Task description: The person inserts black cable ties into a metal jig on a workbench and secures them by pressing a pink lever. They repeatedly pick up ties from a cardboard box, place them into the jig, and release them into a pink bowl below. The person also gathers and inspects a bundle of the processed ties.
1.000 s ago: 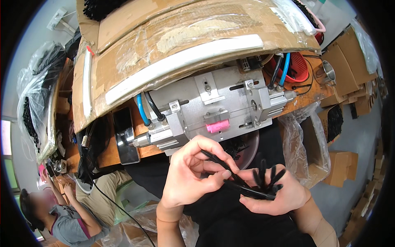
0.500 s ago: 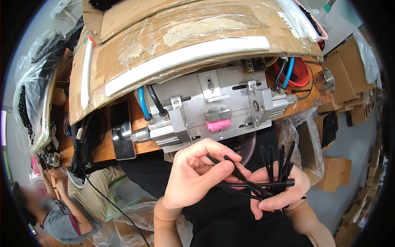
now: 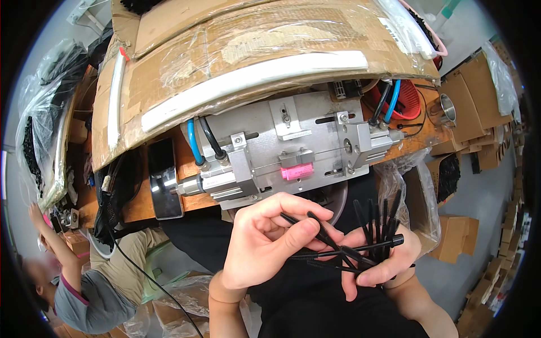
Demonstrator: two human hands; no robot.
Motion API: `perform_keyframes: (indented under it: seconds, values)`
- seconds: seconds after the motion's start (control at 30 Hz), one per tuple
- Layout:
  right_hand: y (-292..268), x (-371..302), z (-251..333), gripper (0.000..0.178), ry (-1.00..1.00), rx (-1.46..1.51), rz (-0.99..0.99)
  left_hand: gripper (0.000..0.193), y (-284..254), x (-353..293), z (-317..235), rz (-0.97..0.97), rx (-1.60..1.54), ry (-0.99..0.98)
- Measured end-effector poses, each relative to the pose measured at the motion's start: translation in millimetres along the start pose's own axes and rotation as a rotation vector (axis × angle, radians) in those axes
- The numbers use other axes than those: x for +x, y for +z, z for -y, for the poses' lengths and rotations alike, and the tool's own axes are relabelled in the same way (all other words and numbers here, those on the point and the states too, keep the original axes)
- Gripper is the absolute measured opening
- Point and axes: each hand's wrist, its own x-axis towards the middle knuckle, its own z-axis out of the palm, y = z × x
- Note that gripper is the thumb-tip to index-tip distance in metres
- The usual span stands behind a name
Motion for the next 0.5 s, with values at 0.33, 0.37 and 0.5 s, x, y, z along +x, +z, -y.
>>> perform_keyframes:
  seconds: [0.33, 0.37, 0.5]
  values:
    - [-2, 3, 10, 0.060, 0.066, -0.078, 0.060, 0.026, 1, 3, 0, 0.005, -0.022, -0.023]
    - [1, 4, 6, 0.062, 0.021, -0.073, 0.015, 0.025, -2, 3, 0, 0.017, -0.028, -0.012]
    - [-7, 15, -12, 0.070, -0.162, -0.639, -0.040, 0.011, -36, -1, 12, 0.205, 0.084, 0.109]
